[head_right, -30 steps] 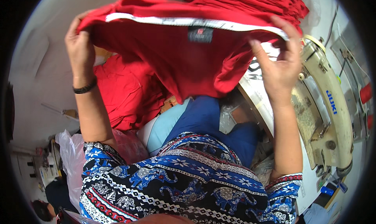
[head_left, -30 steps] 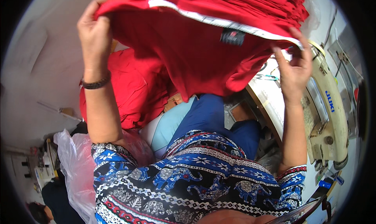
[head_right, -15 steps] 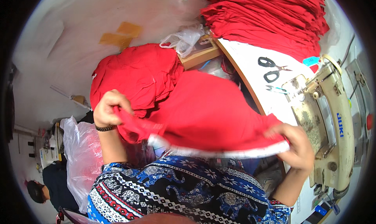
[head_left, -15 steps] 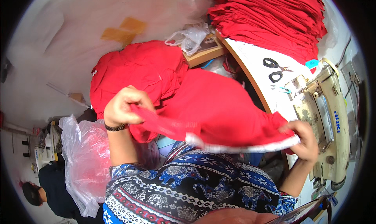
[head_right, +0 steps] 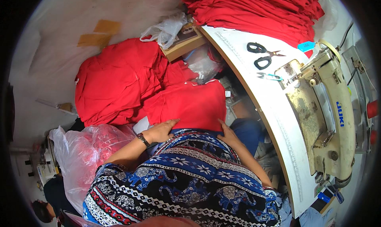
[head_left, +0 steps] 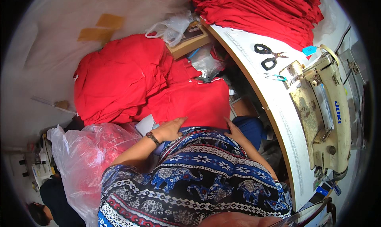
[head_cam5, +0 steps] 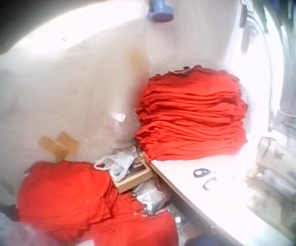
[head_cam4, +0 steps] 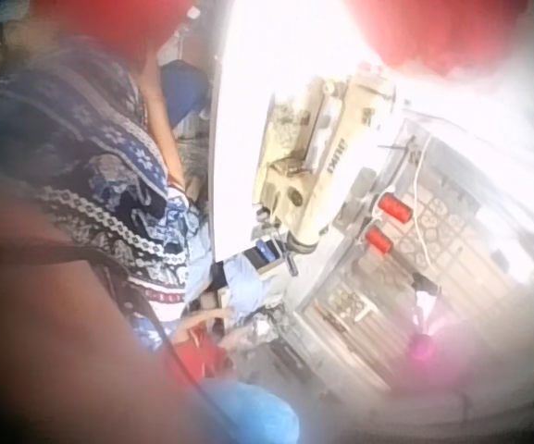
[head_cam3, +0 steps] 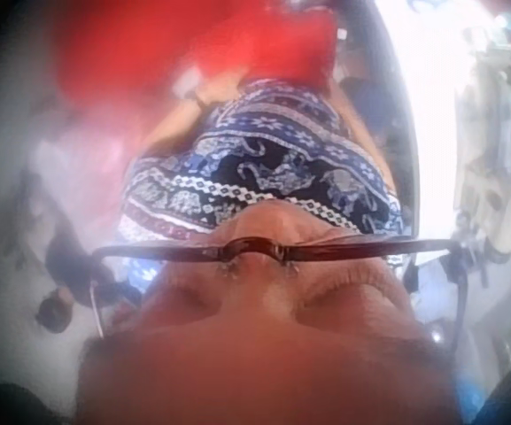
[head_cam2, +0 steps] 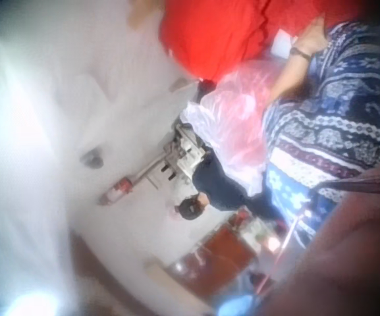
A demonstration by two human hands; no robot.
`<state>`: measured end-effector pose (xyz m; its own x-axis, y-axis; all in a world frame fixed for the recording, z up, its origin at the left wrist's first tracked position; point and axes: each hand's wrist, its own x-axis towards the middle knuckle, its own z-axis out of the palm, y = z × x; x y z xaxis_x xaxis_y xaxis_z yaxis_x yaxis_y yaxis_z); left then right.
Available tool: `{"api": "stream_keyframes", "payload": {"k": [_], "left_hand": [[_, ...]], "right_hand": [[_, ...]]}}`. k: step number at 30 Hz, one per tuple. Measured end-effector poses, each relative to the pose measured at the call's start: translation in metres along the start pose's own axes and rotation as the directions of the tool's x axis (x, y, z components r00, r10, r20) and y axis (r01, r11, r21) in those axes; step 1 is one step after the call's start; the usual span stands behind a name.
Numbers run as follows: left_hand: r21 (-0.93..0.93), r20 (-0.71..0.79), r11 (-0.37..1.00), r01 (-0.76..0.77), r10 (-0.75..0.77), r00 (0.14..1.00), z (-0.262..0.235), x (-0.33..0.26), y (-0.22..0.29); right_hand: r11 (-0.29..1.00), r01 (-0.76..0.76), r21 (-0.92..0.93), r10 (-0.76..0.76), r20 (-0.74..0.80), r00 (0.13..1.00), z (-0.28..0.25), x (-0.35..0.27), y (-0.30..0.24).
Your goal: The person picks up red garments from a stack, identifies white tags on them, and uses shears to trim threads or tags. They handle each garment individually and place it back onto the stack.
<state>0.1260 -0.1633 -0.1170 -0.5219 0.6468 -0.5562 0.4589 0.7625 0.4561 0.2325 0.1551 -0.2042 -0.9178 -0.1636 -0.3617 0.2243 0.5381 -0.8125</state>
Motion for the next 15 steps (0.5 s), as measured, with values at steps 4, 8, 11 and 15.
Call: {"api": "stream_keyframes", "payload": {"k": [4, 8, 11, 15], "left_hand": [[0.176, -0.096, 0.979, 0.103, -0.087, 0.992, 0.009, 0.004, -0.007], [0.156, -0.086, 0.979, 0.131, -0.119, 0.989, -0.006, 0.017, -0.022], [0.06, -0.167, 0.982, 0.181, -0.169, 0.971, -0.05, -0.007, -0.02], [-0.07, -0.575, 0.998, 0.008, -0.047, 0.817, -0.087, -0.016, -0.036]], "right_hand": [[0.995, 0.033, -0.094, -0.051, -0.195, 0.979, 0.01, 0.0, 0.007], [0.949, -0.051, -0.31, -0.042, -0.287, 0.957, 0.012, 0.014, 0.015], [0.989, -0.142, 0.044, 0.149, -0.331, 0.932, -0.03, 0.003, -0.03], [0.962, 0.149, -0.231, -0.246, -0.483, 0.841, -0.08, -0.027, -0.093]]}}
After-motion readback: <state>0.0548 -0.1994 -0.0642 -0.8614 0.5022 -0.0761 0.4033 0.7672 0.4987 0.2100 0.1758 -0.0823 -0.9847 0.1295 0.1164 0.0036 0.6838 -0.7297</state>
